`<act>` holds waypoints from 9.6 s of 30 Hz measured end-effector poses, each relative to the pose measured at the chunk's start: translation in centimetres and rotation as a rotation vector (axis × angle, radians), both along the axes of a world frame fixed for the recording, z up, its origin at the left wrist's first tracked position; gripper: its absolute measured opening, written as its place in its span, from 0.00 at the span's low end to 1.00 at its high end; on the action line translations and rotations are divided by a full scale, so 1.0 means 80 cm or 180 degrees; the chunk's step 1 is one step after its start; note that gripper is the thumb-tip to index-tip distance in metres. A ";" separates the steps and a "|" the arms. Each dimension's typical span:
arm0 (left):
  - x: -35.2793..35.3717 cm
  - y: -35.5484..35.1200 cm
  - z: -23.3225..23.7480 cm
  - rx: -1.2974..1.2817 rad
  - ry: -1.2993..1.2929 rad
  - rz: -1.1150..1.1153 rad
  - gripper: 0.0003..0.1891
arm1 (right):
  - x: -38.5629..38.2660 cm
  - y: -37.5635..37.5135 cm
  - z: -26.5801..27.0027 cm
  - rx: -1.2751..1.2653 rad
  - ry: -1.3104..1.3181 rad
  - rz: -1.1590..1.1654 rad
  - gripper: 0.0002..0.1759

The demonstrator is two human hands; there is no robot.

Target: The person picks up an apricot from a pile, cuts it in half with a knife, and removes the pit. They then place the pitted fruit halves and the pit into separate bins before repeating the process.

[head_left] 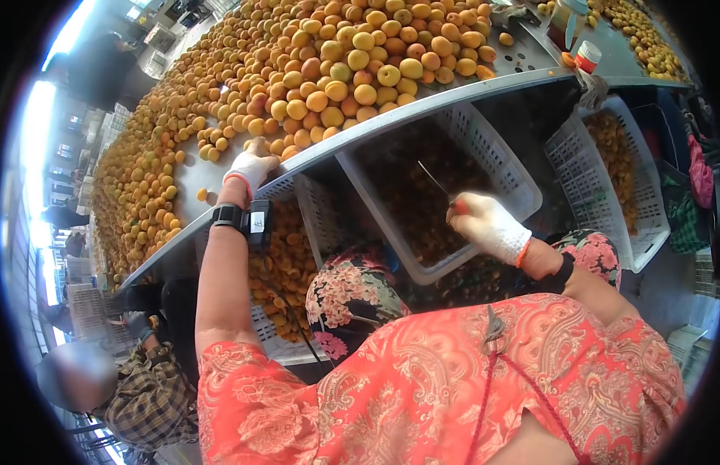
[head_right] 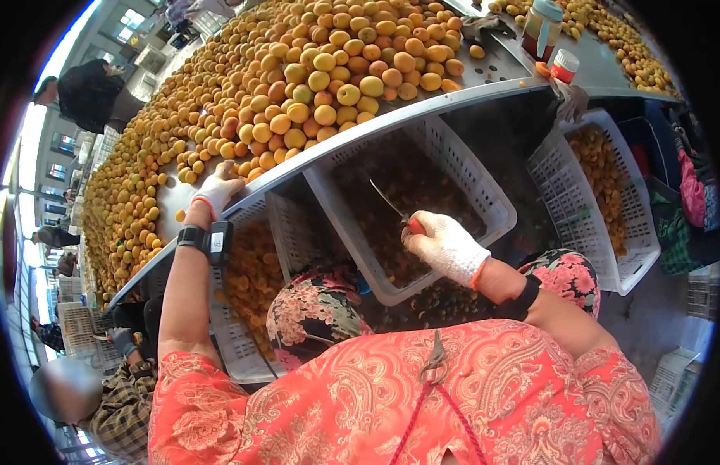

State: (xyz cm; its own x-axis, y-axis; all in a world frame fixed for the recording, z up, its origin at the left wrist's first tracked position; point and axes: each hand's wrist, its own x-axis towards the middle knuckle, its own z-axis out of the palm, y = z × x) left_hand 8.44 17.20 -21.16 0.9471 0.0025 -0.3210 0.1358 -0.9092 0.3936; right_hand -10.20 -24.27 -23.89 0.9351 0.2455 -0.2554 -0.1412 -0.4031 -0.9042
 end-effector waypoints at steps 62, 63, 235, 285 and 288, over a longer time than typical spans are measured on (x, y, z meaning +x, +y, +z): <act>-0.850 0.204 0.042 -0.0889 -0.1648 0.3839 0.19 | 0.036 -0.062 -0.154 -0.0625 -0.0855 -0.0620 0.13; -0.803 0.202 0.065 -0.1078 -0.1687 0.3723 0.16 | 0.034 -0.064 -0.155 -0.0444 -0.0868 -0.0725 0.13; -0.343 -0.296 0.136 -0.5783 -0.0706 0.0073 0.17 | -0.116 0.038 0.152 0.0224 -0.2286 0.0096 0.15; -0.333 -0.317 0.114 -0.4931 -0.1056 0.0739 0.13 | -0.115 0.043 0.135 -0.0595 -0.2626 -0.0341 0.14; -0.340 -0.309 0.134 -0.4519 -0.1346 0.0599 0.17 | -0.124 0.038 0.155 -0.0019 -0.2073 -0.0265 0.17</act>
